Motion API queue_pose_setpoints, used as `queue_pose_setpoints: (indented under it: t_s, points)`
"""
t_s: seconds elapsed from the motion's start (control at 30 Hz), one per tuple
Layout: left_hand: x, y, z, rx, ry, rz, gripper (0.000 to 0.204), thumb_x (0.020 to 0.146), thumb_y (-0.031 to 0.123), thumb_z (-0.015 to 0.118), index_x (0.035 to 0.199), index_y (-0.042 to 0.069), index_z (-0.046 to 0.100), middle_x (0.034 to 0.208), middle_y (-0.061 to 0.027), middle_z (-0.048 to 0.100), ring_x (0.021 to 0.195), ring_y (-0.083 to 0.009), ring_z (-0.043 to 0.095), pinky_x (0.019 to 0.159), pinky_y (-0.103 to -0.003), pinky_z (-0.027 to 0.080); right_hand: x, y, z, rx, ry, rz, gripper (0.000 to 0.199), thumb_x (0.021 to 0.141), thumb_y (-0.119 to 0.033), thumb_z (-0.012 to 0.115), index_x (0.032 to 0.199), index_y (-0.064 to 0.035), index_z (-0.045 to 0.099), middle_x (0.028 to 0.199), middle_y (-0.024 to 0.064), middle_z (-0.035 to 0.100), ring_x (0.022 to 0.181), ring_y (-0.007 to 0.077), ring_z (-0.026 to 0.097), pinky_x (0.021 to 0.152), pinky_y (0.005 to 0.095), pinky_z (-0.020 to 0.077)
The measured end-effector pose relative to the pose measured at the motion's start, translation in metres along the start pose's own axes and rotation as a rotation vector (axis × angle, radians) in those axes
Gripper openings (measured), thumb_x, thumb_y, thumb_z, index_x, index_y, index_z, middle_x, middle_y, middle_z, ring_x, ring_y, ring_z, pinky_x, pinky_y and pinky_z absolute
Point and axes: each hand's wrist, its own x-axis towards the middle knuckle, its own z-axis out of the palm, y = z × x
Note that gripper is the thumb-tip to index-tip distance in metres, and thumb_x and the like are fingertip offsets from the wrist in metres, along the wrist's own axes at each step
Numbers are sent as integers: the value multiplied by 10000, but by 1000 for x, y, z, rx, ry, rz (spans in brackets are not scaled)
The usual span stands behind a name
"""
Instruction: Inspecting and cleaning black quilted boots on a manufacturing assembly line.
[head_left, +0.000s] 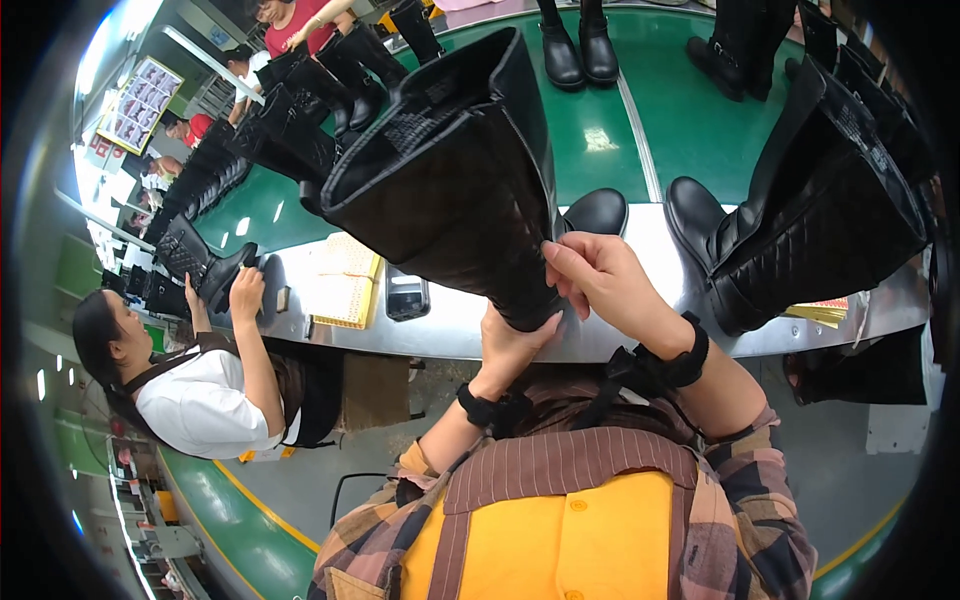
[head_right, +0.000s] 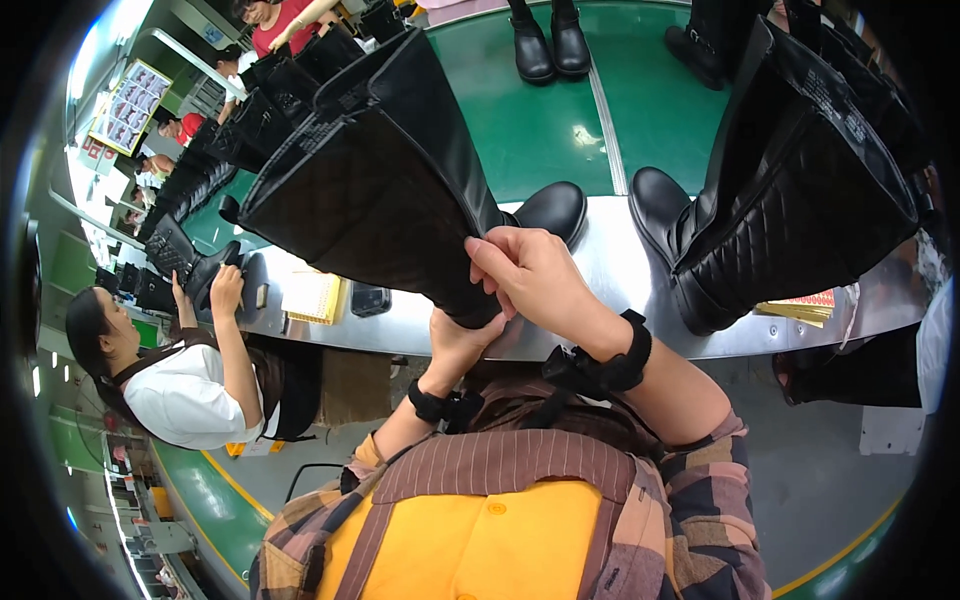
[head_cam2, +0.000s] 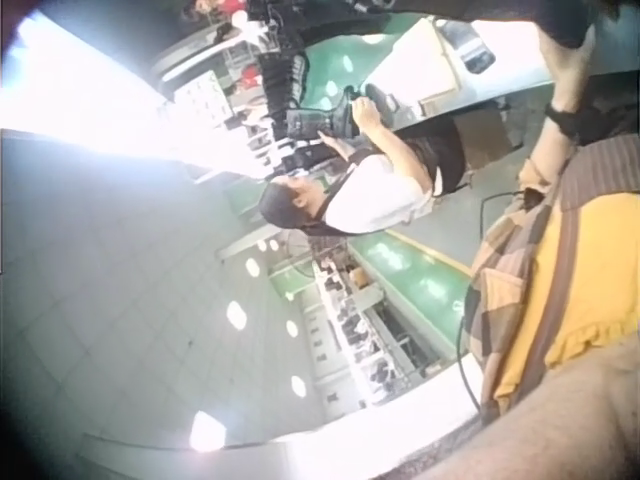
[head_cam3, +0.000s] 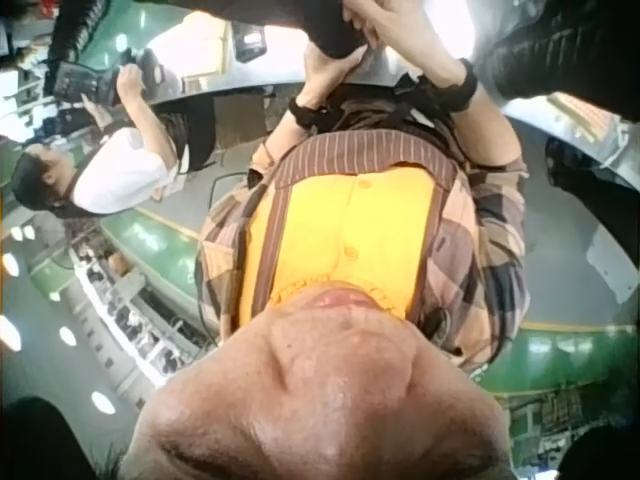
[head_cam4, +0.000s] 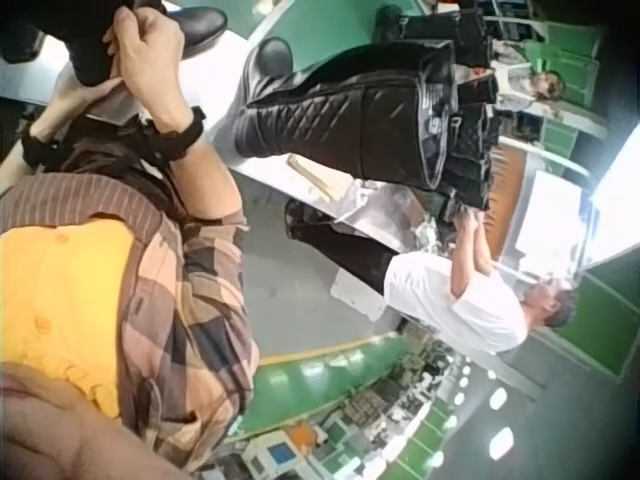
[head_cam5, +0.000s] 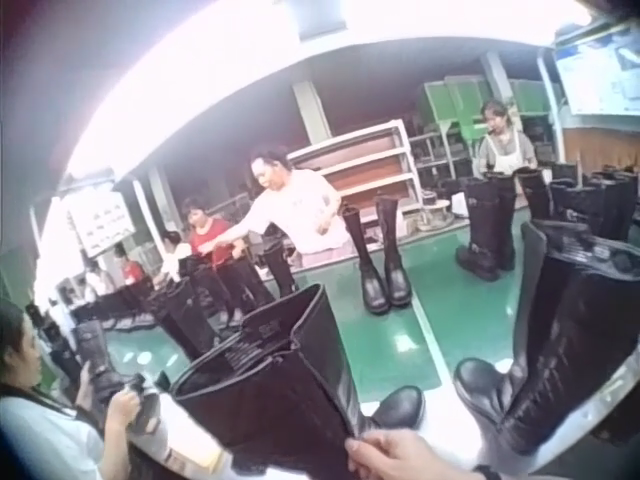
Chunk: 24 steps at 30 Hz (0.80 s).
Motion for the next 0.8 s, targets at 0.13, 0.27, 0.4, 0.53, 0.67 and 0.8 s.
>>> queue_pose_setpoints:
  t_s: [0.13,0.27,0.4,0.53,0.67,0.8]
  points:
    - [0,-4,0,27,-2,12,658,659,201,830,1193,8,496,1046,-144,657,975,-232,640,856,-335,495,2,-17,1,-25,24,-42,366,972,-275,515,712,-20,550,589,1,514,425,61,468,410,203,337]
    - [1,-3,1,-65,2,25,622,660,204,831,1161,2,522,1029,-140,665,953,-229,650,841,-329,502,5,-45,4,38,24,-70,362,961,-256,517,703,-6,557,565,10,513,414,66,470,402,213,349]
    - [0,2,1,-24,6,-15,566,667,180,831,1124,-2,551,985,-127,679,898,-204,658,805,-314,514,-2,-92,0,201,-38,-189,346,956,-241,507,707,-6,564,567,15,518,400,62,461,392,212,355]
    - [-3,10,4,-15,-28,-76,468,707,144,811,1084,-9,580,930,-84,683,818,-133,636,751,-273,520,-5,-109,8,214,-173,-377,347,1002,-238,445,739,-34,542,600,-1,514,412,47,442,396,170,325]
    - [-2,10,13,-201,67,-21,499,698,147,829,1103,-2,578,995,-80,671,876,-128,623,790,-282,516,-19,-64,0,-57,88,-618,234,978,-166,483,876,-2,615,726,44,582,580,99,546,532,206,413]
    - [-4,13,8,-139,95,83,668,676,108,829,1209,-32,451,1111,-126,554,1008,-219,558,920,-333,439,-84,3,-55,-766,602,-1071,127,825,-135,668,772,-84,565,658,36,538,550,178,476,579,305,376]
